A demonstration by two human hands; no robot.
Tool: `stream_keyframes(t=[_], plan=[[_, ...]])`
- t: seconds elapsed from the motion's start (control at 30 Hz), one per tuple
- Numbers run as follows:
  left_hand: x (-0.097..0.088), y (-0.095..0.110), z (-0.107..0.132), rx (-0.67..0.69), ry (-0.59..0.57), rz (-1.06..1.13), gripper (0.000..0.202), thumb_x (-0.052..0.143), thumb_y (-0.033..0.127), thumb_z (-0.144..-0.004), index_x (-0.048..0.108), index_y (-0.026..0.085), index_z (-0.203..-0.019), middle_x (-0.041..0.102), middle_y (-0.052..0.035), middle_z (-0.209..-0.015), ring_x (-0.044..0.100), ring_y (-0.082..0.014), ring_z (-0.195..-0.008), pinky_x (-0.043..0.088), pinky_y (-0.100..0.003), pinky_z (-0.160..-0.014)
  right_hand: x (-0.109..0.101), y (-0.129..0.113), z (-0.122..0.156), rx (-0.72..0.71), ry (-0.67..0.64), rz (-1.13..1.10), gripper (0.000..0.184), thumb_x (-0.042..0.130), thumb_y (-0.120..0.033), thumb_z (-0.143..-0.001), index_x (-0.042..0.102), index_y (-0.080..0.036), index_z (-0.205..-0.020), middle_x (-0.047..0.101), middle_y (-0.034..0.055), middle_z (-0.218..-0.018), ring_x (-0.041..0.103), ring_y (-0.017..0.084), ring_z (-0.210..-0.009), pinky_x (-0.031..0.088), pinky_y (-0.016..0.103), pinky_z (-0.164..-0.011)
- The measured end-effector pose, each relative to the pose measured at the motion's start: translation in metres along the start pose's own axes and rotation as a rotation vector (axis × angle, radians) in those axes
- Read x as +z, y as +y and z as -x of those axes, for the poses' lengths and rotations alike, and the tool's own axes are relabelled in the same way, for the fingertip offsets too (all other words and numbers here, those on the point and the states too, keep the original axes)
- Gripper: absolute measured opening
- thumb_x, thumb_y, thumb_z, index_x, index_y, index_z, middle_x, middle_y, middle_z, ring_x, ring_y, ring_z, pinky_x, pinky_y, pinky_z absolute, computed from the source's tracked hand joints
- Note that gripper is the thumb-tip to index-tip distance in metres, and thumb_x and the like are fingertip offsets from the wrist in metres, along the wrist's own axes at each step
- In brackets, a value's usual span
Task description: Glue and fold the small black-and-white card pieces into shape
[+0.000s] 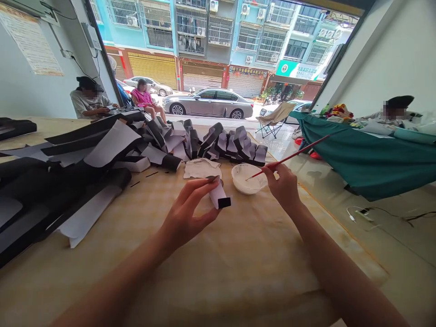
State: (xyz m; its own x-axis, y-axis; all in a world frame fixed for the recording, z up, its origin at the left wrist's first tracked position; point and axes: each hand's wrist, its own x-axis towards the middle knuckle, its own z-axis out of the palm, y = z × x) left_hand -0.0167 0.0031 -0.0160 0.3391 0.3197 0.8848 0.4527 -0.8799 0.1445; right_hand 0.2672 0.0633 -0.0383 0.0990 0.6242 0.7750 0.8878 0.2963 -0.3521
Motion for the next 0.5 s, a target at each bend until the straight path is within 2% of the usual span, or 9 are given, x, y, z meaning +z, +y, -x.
stream_keyframes(t=[0.23, 0.37, 0.43, 0.5], plan=[[-0.002, -0.001, 0.001, 0.003, -0.006, -0.006, 0.052, 0.07, 0.013, -0.074, 0.051, 0.016, -0.122, 0.058, -0.0104, -0.114, 0.059, -0.0187, -0.109, 0.05, -0.029, -0.098, -0.003, 0.002, -0.001, 0.048, -0.013, -0.01, 0.022, 0.049, -0.034, -0.087, 0.062, -0.017, -0.087, 0.068, 0.0083, -0.08, 0.063, 0.022, -0.077, 0.046, 0.035, -0.076], [-0.003, -0.001, 0.0, -0.006, 0.001, -0.016, 0.051, 0.07, 0.013, -0.074, 0.051, 0.015, -0.121, 0.058, -0.0108, -0.114, 0.058, -0.0183, -0.11, 0.049, -0.029, -0.099, -0.007, 0.005, -0.002, 0.076, 0.063, -0.021, 0.021, 0.046, -0.032, -0.087, 0.061, -0.017, -0.089, 0.068, 0.0089, -0.083, 0.064, 0.023, -0.077, 0.048, 0.036, -0.073], [-0.003, -0.001, 0.0, -0.016, 0.0, -0.018, 0.051, 0.07, 0.012, -0.074, 0.051, 0.015, -0.121, 0.058, -0.0113, -0.115, 0.058, -0.0185, -0.111, 0.049, -0.029, -0.099, -0.01, 0.007, -0.003, 0.098, 0.1, -0.055, 0.019, 0.047, -0.03, -0.086, 0.061, -0.017, -0.088, 0.068, 0.0072, -0.079, 0.065, 0.022, -0.072, 0.049, 0.035, -0.071], [-0.003, -0.001, 0.0, -0.02, 0.001, -0.013, 0.051, 0.07, 0.013, -0.074, 0.051, 0.015, -0.121, 0.058, -0.0114, -0.115, 0.058, -0.0185, -0.111, 0.049, -0.029, -0.099, -0.014, 0.009, -0.004, 0.13, 0.077, -0.12, 0.017, 0.046, -0.028, -0.086, 0.06, -0.018, -0.087, 0.067, 0.0043, -0.071, 0.065, 0.02, -0.066, 0.05, 0.034, -0.069]])
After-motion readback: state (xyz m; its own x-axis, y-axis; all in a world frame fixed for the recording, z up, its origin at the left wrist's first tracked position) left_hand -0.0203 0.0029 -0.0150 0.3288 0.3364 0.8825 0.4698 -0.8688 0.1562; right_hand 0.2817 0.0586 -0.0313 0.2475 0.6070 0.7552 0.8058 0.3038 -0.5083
